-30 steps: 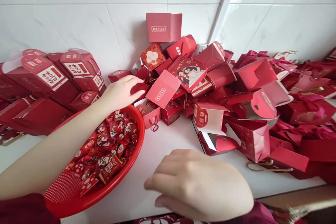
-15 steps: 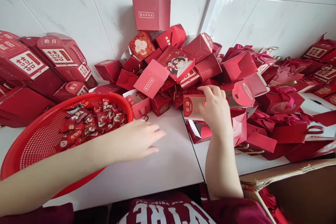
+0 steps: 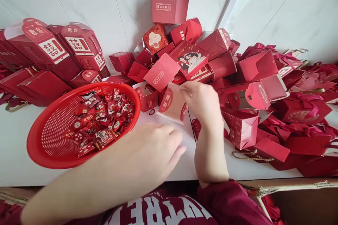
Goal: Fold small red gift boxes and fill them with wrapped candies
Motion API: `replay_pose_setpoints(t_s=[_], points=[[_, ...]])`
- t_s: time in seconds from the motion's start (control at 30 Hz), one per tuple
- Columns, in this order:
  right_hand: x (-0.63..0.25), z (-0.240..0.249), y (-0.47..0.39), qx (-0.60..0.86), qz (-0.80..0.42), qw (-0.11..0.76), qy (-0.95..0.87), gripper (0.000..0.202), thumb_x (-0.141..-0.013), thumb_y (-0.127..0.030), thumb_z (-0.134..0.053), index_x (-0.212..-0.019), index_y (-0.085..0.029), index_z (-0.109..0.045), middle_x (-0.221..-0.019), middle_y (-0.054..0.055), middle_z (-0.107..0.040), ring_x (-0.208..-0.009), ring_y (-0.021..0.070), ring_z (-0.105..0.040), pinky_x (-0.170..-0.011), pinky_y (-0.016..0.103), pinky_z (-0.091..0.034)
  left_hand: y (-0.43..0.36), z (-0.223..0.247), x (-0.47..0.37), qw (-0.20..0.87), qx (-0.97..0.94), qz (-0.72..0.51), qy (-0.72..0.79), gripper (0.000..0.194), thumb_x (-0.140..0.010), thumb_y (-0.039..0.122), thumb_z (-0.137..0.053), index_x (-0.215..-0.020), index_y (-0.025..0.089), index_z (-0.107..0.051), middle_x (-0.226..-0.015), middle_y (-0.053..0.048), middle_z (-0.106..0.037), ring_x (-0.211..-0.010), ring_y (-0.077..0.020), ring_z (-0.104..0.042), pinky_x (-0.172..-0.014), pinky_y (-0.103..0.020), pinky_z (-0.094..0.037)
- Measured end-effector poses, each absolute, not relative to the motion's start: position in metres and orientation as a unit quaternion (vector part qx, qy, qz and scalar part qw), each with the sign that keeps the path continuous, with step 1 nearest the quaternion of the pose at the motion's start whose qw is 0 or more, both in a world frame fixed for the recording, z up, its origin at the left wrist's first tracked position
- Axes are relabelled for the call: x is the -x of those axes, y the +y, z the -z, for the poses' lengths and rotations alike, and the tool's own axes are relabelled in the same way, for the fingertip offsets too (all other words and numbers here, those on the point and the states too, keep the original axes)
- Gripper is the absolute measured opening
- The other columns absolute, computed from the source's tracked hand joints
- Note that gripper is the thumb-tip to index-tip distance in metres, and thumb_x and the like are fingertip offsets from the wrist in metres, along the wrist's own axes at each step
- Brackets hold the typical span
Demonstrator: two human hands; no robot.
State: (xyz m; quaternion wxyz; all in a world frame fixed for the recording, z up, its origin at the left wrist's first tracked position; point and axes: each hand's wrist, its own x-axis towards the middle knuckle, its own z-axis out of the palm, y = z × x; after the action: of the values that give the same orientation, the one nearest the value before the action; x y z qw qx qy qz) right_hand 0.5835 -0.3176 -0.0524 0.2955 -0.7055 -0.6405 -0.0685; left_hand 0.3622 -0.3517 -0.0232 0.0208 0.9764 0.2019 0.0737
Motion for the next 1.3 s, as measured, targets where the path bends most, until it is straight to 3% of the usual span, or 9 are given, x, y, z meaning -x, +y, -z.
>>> replay_pose_setpoints(t_s=[0.13, 0.3, 0.53, 0.73, 0.93, 1.03, 1.17, 1.23, 1.3], points=[[-0.569, 0.069, -0.312, 0.646, -0.066, 0.199, -0.734, 0.028, -0.096, -0.02, -0.043, -0.081, -0.021, -0.067, -0.074, 0.003, -0.067, -0.066, 0.0156, -0.055, -0.06, 0.026, -0.03, -0.336, 0.049, -0.389, 0.081, -0.911, -0.192, 0.356, 0.021, -0.101, 0.033, -0.045, -0.094, 0.029, -0.064, -0.101, -0.006, -0.065, -0.087, -0.0201, -0.066, -0.074, -0.039, -0.057], [-0.563, 0.092, -0.307, 0.576, -0.203, 0.184, -0.77, 0.027, -0.097, -0.018, -0.04, -0.089, -0.018, -0.066, -0.085, 0.005, -0.07, -0.074, 0.0144, -0.059, -0.066, 0.024, -0.036, -0.313, 0.104, -0.384, 0.15, -0.906, -0.219, 0.33, 0.015, -0.097, 0.026, -0.054, -0.102, 0.028, -0.068, -0.12, -0.006, -0.062, -0.113, -0.0223, -0.062, -0.1, -0.044, -0.055], [-0.561, 0.123, -0.313, 0.569, -0.264, 0.33, -0.706, 0.04, -0.092, -0.016, -0.046, -0.131, -0.017, -0.052, -0.131, 0.012, -0.061, -0.119, 0.02, -0.058, -0.095, 0.032, -0.046, -0.312, 0.134, -0.377, 0.175, -0.884, -0.264, 0.344, 0.016, -0.092, 0.017, -0.052, -0.094, 0.025, -0.066, -0.111, -0.008, -0.062, -0.108, -0.0231, -0.061, -0.097, -0.044, -0.054], [-0.586, 0.138, -0.322, 0.596, -0.315, 0.406, -0.618, 0.035, -0.093, -0.015, -0.043, -0.122, -0.025, -0.059, -0.123, 0.004, -0.067, -0.11, 0.017, -0.065, -0.088, 0.031, -0.051, -0.311, 0.159, -0.366, 0.199, -0.81, -0.423, 0.354, 0.028, -0.083, 0.007, -0.048, -0.099, 0.02, -0.066, -0.109, -0.007, -0.058, -0.111, -0.0219, -0.06, -0.09, -0.036, -0.052], [-0.586, 0.153, -0.333, 0.693, -0.207, 0.352, -0.594, 0.025, -0.09, -0.018, -0.055, -0.114, -0.023, -0.064, -0.115, 0.004, -0.07, -0.099, 0.0202, -0.067, -0.082, 0.034, -0.054, -0.308, 0.18, -0.363, 0.232, -0.763, -0.505, 0.331, 0.025, -0.09, 0.019, -0.046, -0.101, 0.018, -0.068, -0.109, -0.009, -0.055, -0.117, -0.0258, -0.058, -0.102, -0.043, -0.047], [-0.58, 0.155, -0.342, 0.724, -0.134, 0.295, -0.608, 0.026, -0.094, -0.021, -0.052, -0.116, -0.022, -0.065, -0.116, 0.006, -0.07, -0.097, 0.0246, -0.067, -0.079, 0.038, -0.053, -0.311, 0.191, -0.363, 0.235, -0.755, -0.508, 0.342, 0.032, -0.094, 0.025, -0.046, -0.12, 0.018, -0.065, -0.122, -0.011, -0.058, -0.127, -0.0277, -0.054, -0.111, -0.045, -0.043], [-0.573, 0.158, -0.359, 0.749, -0.101, 0.223, -0.616, 0.04, -0.091, -0.007, -0.039, -0.115, -0.02, -0.068, -0.112, 0.008, -0.073, -0.099, 0.0276, -0.068, -0.081, 0.04, -0.052, -0.316, 0.209, -0.363, 0.246, -0.748, -0.449, 0.423, 0.047, -0.101, 0.026, -0.042, -0.147, 0.022, -0.047, -0.147, -0.009, -0.052, -0.138, -0.0242, -0.047, -0.118, -0.041, -0.039], [-0.569, 0.163, -0.365, 0.756, -0.12, 0.239, -0.597, 0.041, -0.092, -0.008, -0.037, -0.117, -0.019, -0.068, -0.113, 0.01, -0.073, -0.102, 0.0283, -0.068, -0.085, 0.041, -0.052, -0.317, 0.216, -0.362, 0.264, -0.758, -0.411, 0.432, 0.048, -0.104, 0.027, -0.036, -0.152, 0.025, -0.042, -0.154, -0.006, -0.045, -0.146, -0.0226, -0.039, -0.123, -0.041, -0.033], [-0.564, 0.171, -0.367, 0.743, -0.178, 0.293, -0.575, 0.035, -0.099, -0.021, -0.037, -0.12, -0.02, -0.065, -0.125, 0.011, -0.069, -0.113, 0.0293, -0.064, -0.09, 0.042, -0.051, -0.317, 0.219, -0.361, 0.281, -0.774, -0.389, 0.413, 0.05, -0.105, 0.029, -0.031, -0.154, 0.027, -0.038, -0.159, -0.003, -0.039, -0.152, -0.0223, -0.028, -0.127, -0.043, -0.024]])
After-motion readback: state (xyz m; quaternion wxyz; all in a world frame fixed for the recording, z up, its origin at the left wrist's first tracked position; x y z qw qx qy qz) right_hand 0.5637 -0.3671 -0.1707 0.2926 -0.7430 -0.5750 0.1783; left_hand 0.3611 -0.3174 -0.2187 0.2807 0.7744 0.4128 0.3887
